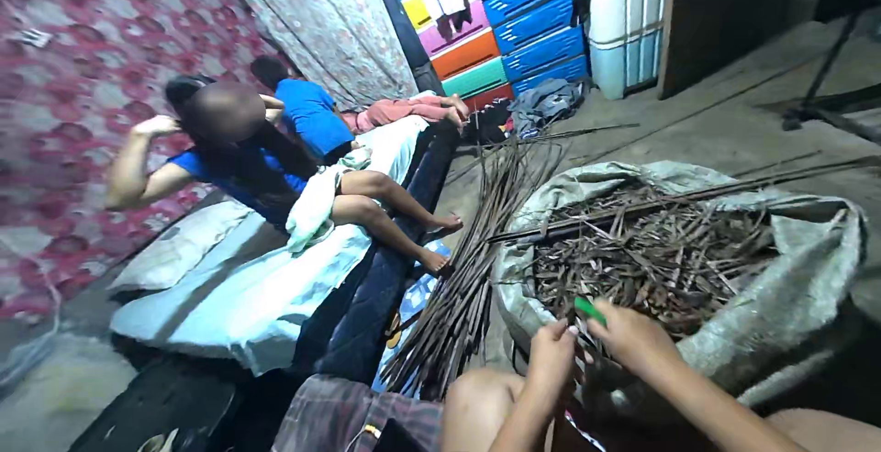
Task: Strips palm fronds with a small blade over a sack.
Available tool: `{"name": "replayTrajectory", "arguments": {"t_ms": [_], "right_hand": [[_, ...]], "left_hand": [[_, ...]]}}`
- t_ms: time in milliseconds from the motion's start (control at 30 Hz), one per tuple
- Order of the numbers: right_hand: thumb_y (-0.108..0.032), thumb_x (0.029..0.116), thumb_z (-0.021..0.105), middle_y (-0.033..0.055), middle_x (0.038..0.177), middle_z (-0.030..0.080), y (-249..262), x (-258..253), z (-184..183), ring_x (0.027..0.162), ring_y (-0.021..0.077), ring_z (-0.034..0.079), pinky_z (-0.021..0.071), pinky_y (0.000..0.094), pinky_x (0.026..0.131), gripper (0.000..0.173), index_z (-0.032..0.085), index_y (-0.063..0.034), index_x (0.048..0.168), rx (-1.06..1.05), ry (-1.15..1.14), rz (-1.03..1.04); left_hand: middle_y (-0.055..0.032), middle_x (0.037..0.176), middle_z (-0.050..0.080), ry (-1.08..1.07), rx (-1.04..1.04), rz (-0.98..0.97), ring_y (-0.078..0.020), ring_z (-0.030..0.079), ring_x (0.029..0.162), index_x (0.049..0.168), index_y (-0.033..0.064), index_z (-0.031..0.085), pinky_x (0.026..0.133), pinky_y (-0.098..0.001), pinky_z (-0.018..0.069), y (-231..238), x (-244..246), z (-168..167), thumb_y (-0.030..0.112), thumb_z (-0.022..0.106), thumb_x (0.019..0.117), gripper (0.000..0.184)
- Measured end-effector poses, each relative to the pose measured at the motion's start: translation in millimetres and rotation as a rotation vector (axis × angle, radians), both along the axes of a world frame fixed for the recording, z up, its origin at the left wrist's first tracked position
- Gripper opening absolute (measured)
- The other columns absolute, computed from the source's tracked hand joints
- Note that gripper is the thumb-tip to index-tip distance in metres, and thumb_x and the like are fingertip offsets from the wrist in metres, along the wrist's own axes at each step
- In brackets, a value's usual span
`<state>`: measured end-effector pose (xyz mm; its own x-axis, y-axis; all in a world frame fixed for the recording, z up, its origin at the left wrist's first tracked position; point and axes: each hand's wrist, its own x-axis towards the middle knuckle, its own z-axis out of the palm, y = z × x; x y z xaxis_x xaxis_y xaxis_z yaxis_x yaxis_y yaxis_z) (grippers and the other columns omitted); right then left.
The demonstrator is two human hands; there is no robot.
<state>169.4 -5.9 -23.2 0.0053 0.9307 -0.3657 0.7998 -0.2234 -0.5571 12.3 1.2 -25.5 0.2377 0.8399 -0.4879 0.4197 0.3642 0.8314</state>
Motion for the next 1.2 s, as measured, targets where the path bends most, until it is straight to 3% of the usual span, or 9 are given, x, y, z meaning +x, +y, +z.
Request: {"name": "replayTrajectory", "arguments": {"t_ms": [100,167,300,433,533,633,767,933,1200], "right_hand": [[-0.031,0.1081,0.048,0.0255,0.111,0.071,-16.7,-16.2,-1.5,0.109,0.0446,0.069,0.0524,0.0629,0.09,0.036,0.062,-0.0021,0.125,-0.034,0.011,0.113],[-0.032,0.1081,0.048,0.0246,0.11,0.071,-20.7,-17.3,0.9,0.108,0.0437,0.069,0.0528,0.0622,0.089,0.036,0.062,-0.0026,0.123,-0.039,0.016,0.127],[-0.036,0.1089,0.048,0.0229,0.114,0.072,-11.1,-5.8,-2.0,0.111,0.0426,0.069,0.053,0.0615,0.091,0.038,0.062,-0.004,0.125,-0.05,-0.088,0.119],[-0.032,0.1095,0.047,0.0258,0.12,0.07,10.2,22.9,-14.5,0.114,0.0449,0.068,0.0525,0.064,0.093,0.039,0.062,-0.0019,0.129,-0.045,-0.112,-0.124],[-0.03,0.11,0.046,0.0263,0.12,0.069,18.4,45.3,-9.1,0.115,0.0452,0.067,0.0512,0.0643,0.094,0.037,0.061,-0.0027,0.13,-0.02,-0.061,-0.247],[-0.03,0.1073,0.051,0.0269,0.112,0.07,0.1,34.1,10.9,0.109,0.0462,0.067,0.0505,0.0657,0.092,0.036,0.064,-0.0019,0.125,0.026,0.055,-0.107],[-0.032,0.1077,0.05,0.0253,0.111,0.071,-16.9,5.4,12.1,0.109,0.0445,0.068,0.0517,0.0634,0.091,0.036,0.063,-0.0021,0.122,0.004,0.036,0.135],[-0.029,0.1097,0.046,0.026,0.121,0.068,8.8,32.6,4.9,0.117,0.0444,0.066,0.0505,0.0638,0.095,0.038,0.062,-0.0003,0.127,-0.025,0.016,-0.144],[-0.028,0.1067,0.049,0.0243,0.106,0.07,-20.5,7.6,23.8,0.104,0.0429,0.069,0.0516,0.0621,0.087,0.032,0.063,-0.0007,0.118,0.062,0.115,0.046]], "left_hand": [[-0.0038,0.064,0.06,-0.081,-0.032,0.112,-0.0076,0.05,0.042,0.101,-0.001,0.062,0.041,-0.0225,0.0438,-2.9,1.5,-4.6,0.014,0.046,0.1077,0.023],[-0.0028,0.062,0.059,-0.149,-0.024,0.157,-0.007,0.049,0.041,0.098,-0.0004,0.061,0.04,-0.0217,0.043,-4.0,-0.1,-3.5,0.011,0.046,0.107,0.021],[-0.0059,0.071,0.068,-0.145,-0.019,0.103,-0.005,0.05,0.041,0.116,-0.0027,0.062,0.04,-0.0198,0.041,-5.4,-1.1,6.6,0.015,0.042,0.111,0.028],[-0.0071,0.069,0.067,-0.231,-0.083,0.079,-0.0038,0.047,0.04,0.13,-0.0031,0.058,0.038,-0.018,0.0375,-14.8,4.1,13.3,0.015,0.04,0.1114,0.031],[-0.0073,0.069,0.066,-0.28,-0.084,0.08,-0.0034,0.046,0.04,0.132,-0.0033,0.057,0.038,-0.0176,0.0374,-18.8,2.6,15.1,0.014,0.038,0.1115,0.033],[-0.0074,0.069,0.067,-0.277,-0.053,0.104,-0.0034,0.046,0.04,0.128,-0.0051,0.058,0.038,-0.0175,0.0379,-15.0,-0.4,14.9,0.014,0.037,0.112,0.033],[-0.0066,0.065,0.067,-0.326,-0.039,0.142,-0.002,0.046,0.037,0.104,-0.0027,0.059,0.036,-0.0157,0.0366,-12.5,-0.5,20.0,0.01,0.036,0.1105,0.027],[-0.0074,0.067,0.065,-0.385,-0.082,0.11,-0.001,0.042,0.037,0.135,-0.0052,0.056,0.035,-0.0152,0.0337,-24.5,-3.3,27.9,0.011,0.035,0.1108,0.036],[-0.0061,0.068,0.066,-0.243,0.04,0.106,-0.0029,0.044,0.037,0.125,-0.0053,0.06,0.036,-0.0174,0.0375,-23.5,-5.7,27.0,0.011,0.038,0.1108,0.03]]}}
